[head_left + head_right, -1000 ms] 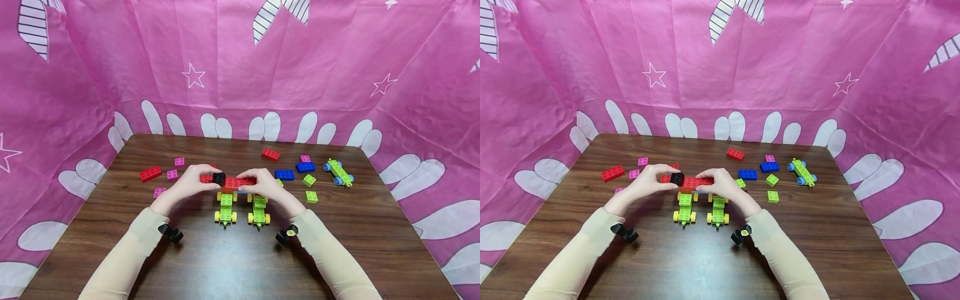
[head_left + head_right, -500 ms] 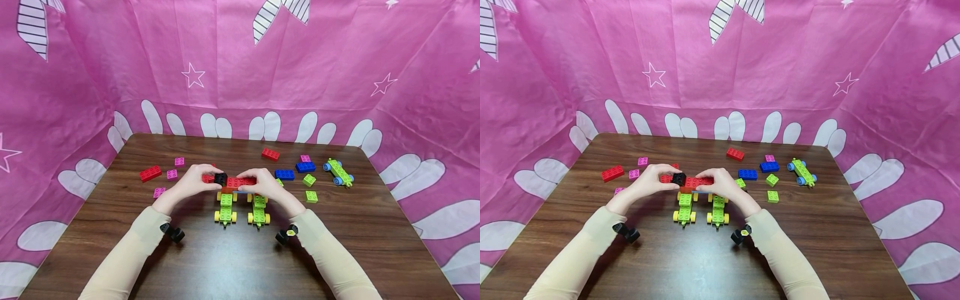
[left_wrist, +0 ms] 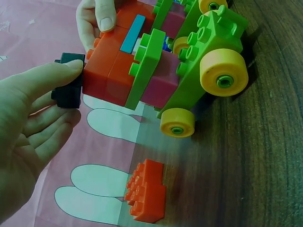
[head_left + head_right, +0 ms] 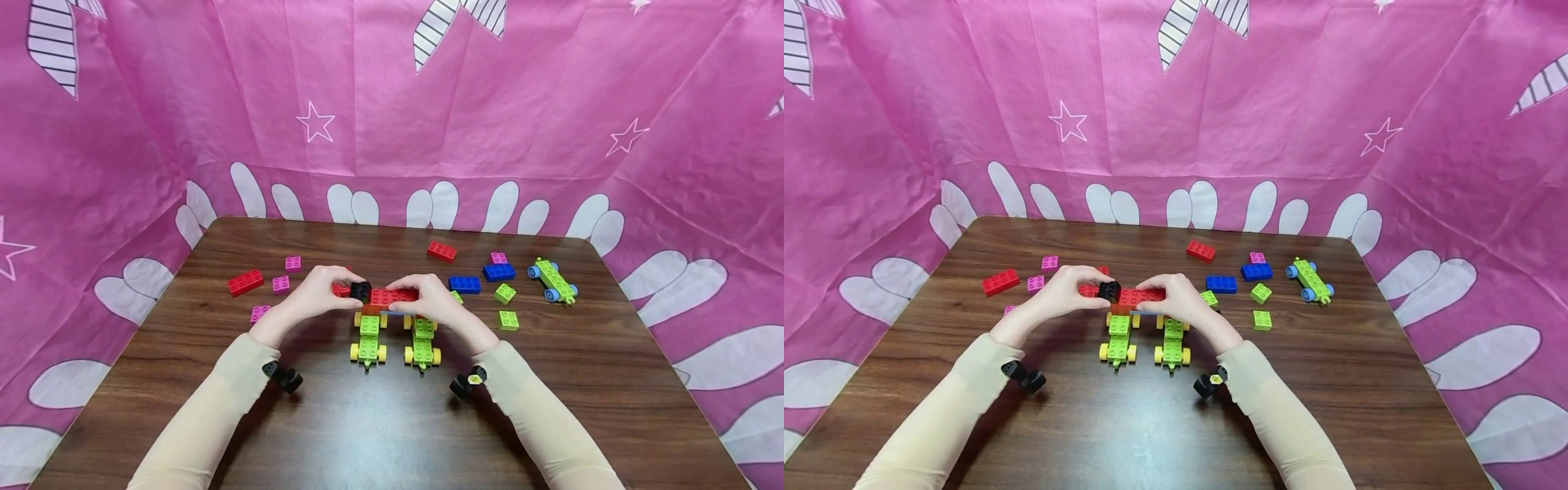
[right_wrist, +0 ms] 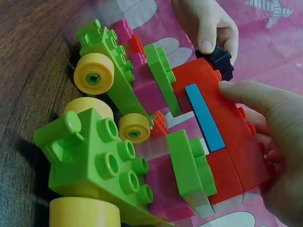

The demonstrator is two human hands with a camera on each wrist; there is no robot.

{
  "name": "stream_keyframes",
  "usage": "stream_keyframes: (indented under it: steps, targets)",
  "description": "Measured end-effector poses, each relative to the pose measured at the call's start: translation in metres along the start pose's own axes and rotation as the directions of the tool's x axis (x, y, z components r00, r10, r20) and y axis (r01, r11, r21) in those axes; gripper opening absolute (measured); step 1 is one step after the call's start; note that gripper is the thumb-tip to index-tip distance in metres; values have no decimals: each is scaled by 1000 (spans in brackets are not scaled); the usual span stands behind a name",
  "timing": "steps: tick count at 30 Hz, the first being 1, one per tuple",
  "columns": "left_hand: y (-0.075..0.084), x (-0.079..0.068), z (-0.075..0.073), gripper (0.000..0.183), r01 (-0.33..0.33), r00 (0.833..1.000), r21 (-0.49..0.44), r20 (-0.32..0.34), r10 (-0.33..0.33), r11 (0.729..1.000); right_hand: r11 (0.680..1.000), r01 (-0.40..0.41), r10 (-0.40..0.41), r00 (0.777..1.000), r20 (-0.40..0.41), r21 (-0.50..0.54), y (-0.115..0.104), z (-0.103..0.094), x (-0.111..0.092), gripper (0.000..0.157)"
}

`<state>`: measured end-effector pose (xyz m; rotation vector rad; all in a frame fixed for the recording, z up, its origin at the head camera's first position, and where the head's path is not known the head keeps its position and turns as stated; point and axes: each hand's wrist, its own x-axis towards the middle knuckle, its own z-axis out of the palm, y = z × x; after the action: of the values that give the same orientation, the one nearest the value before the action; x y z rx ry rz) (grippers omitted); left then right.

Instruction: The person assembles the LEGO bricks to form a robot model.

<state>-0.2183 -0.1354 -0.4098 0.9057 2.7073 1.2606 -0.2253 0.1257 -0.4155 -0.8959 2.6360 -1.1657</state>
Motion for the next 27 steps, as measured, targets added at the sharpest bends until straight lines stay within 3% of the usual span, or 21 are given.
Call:
stream_keyframes:
  steps: [12, 27]
  targets:
    - [5, 5, -5, 35, -18, 999, 77, 43, 15, 997, 1000, -4, 4, 1000, 1, -9, 0, 0, 1, 33]
    - [15, 13, -11, 36, 3, 992, 114, 125, -17, 994, 1000, -5, 5, 1000, 1, 1, 2, 1, 1, 33]
